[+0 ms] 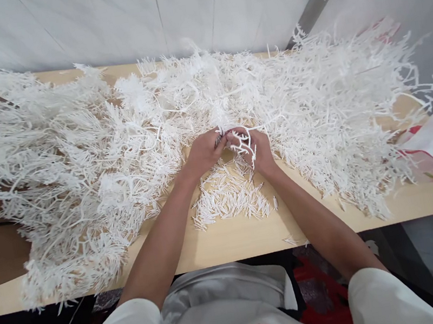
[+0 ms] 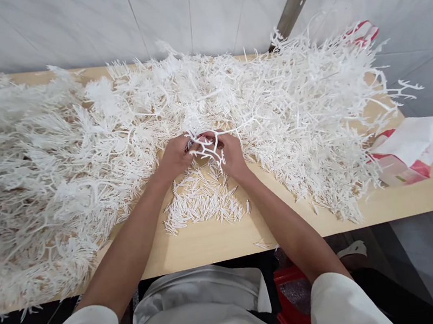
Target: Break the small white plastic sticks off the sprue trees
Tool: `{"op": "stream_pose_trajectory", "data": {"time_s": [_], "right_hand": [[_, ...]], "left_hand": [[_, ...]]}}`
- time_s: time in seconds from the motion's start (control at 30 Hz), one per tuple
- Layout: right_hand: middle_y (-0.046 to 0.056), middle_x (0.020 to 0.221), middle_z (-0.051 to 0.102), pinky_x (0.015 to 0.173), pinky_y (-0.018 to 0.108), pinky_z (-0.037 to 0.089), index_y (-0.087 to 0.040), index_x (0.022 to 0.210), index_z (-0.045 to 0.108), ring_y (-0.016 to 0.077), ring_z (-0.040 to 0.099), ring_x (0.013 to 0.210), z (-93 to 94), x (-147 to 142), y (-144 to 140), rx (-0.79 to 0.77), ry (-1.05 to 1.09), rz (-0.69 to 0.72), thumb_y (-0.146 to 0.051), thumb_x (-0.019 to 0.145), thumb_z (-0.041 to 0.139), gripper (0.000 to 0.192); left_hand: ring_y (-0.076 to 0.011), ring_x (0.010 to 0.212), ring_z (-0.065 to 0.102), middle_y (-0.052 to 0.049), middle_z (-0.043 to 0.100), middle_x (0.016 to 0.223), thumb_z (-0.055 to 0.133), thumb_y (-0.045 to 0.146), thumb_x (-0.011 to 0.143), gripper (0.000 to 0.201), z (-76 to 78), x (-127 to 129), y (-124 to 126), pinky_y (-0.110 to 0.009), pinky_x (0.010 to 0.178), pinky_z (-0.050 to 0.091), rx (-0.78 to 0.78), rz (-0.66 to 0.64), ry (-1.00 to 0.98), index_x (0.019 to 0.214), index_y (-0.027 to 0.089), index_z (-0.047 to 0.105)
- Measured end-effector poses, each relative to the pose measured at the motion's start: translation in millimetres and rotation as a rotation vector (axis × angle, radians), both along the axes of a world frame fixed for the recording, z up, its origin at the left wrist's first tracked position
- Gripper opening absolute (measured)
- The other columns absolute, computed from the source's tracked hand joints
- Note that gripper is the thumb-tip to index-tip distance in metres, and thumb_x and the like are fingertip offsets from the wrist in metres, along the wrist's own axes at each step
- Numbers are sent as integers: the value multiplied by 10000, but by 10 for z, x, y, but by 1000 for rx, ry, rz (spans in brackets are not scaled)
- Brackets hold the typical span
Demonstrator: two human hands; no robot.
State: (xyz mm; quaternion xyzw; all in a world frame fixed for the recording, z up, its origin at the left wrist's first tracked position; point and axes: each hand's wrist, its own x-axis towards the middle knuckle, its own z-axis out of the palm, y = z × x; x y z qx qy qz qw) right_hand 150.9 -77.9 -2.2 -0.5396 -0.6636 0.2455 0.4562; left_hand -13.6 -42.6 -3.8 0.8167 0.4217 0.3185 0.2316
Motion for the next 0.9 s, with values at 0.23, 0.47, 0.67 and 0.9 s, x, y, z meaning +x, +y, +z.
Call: {"op": "stream_pose_trajectory", "data": {"time_s": [0.23,0.47,0.67,0.9], "right_hand": [[14,828,698,744,348,552,-230,890,686,160,646,758,-44,48,42,-39,107,-14,-544,828,626,326],[37,831,680,770,379,555,-244,898,699,185,650,797,39,40,75,-52,45,49,-562,841,595,340],[8,739,633,656,348,545,-241,825,691,144,596,647,-21,21,60,-44,70,8,-573,833,593,347],[23,706,620,701,378,531,-242,735,641,175,581,695,14,-31,-60,201,-212,-165,-425,863,591,228]], "left_hand": [[-165,687,544,-45,612,731,472,451,923,341,16,24,-21,-302,658,396,-30,55,80,727,183,548],[-165,750,570,-58,635,815,356,426,983,364,-10,8,-30,-296,686,407,28,28,64,846,175,582],[-168,721,568,-51,632,788,428,393,954,297,-20,12,-22,-304,671,402,4,43,63,807,185,581],[-156,688,561,-50,631,743,413,361,949,318,28,57,-81,-298,667,403,103,12,127,746,176,572]]}}
